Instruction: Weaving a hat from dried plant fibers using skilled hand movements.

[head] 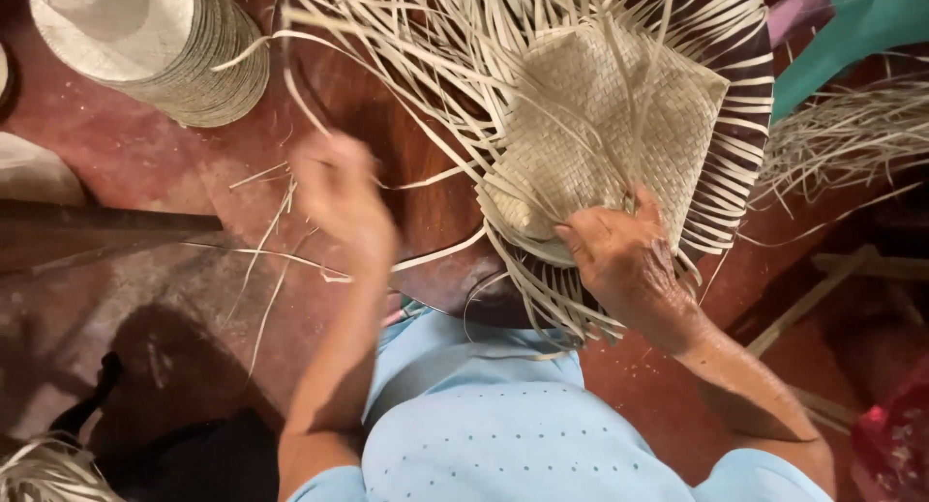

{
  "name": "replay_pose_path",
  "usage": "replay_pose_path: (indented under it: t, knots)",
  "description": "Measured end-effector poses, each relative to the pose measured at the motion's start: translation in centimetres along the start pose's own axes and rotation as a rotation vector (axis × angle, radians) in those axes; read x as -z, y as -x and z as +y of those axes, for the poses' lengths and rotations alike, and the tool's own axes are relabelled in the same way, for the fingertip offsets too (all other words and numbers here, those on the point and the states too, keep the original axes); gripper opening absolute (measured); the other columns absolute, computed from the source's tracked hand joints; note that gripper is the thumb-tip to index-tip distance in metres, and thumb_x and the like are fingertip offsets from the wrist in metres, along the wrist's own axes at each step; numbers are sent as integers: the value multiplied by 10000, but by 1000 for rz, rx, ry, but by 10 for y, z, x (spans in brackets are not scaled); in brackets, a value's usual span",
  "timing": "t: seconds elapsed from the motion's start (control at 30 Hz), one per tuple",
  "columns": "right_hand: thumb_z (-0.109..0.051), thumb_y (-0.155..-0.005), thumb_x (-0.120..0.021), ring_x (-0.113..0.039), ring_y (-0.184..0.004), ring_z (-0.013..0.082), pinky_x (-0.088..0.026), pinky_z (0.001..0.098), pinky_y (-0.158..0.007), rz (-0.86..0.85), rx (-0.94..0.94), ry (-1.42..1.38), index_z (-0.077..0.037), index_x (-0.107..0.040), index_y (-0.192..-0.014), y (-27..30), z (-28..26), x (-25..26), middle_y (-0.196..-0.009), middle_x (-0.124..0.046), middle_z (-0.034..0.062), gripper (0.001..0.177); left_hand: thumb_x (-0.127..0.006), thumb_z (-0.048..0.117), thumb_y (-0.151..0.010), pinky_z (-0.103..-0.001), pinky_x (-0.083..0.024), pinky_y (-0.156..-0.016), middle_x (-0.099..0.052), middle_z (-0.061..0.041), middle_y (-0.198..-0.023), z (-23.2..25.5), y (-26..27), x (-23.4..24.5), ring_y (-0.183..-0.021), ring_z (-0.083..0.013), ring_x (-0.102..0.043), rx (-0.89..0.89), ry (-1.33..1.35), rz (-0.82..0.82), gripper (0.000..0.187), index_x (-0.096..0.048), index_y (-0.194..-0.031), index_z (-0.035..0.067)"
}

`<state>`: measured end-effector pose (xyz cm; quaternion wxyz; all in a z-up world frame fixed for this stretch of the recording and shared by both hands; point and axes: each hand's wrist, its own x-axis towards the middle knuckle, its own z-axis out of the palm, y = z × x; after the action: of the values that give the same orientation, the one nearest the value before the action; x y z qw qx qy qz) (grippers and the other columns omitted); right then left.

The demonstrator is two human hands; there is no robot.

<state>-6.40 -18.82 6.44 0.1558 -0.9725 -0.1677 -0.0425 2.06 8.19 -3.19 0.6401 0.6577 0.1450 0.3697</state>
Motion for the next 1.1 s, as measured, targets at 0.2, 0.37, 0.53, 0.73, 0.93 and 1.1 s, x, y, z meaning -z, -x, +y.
replay_pose_path:
  t: [0.2,0.37,0.53,0.73,0.93,1.1]
  knots:
    - [-303,-1044,-672,-711,-660,232,-397,656,-1113,134,63,-75,-131,-670,-946,11,18,-24,-710,-660,23,198,-708,263,-975,-218,-538,-739,-653,-48,-799,38,70,-33,-763,-105,-636,1023,465,-254,229,-718,-1057,49]
    - [-297,-1039,-689,-724,-757,296,-403,648,-1083,191,129,-84,-109,-695,-1004,15,30,-44,-812,-695,64,191,-828,431,-841,-368,-633,-661,-709,-143,-814,15,67,-57,-714,-209,-729,1101,491,-326,504,-742,-1010,-36]
    - [-286,-1025,-716,-720,-745,324,-416,643,-1070,239,120,-76,-108,-700,-960,14,24,-43,-776,-689,79,190,-923,189,-761,-376,-654,-581,-747,-156,-739,13,75,-78,-646,-232,-760,955,597,-335,257,-777,-867,6]
    - [-264,-1041,-700,-709,-722,244,-320,656,-1179,186,-15,-9,-153,-688,-828,37,44,-12,-733,-704,28,240,-911,133,-756,-347,-638,-514,-712,-144,-650,17,77,-75,-550,-219,-728,911,610,-269,202,-756,-798,11]
    - [-451,-1189,-596,-721,-889,332,-523,539,-898,153,-373,224,-231,-690,-1043,60,94,0,-904,-732,56,280,-900,126,-773,-360,-635,-501,-717,-161,-653,22,75,-73,-546,-227,-729,938,579,-273,194,-742,-798,17]
    - [-423,-858,-824,-572,-1182,326,-428,505,-858,216,-170,661,-176,-753,-1287,30,68,28,-1376,-688,20,500,-791,339,-820,-332,-592,-742,-767,-108,-926,30,69,-66,-803,-173,-708,1075,524,-383,395,-771,-1018,-2]
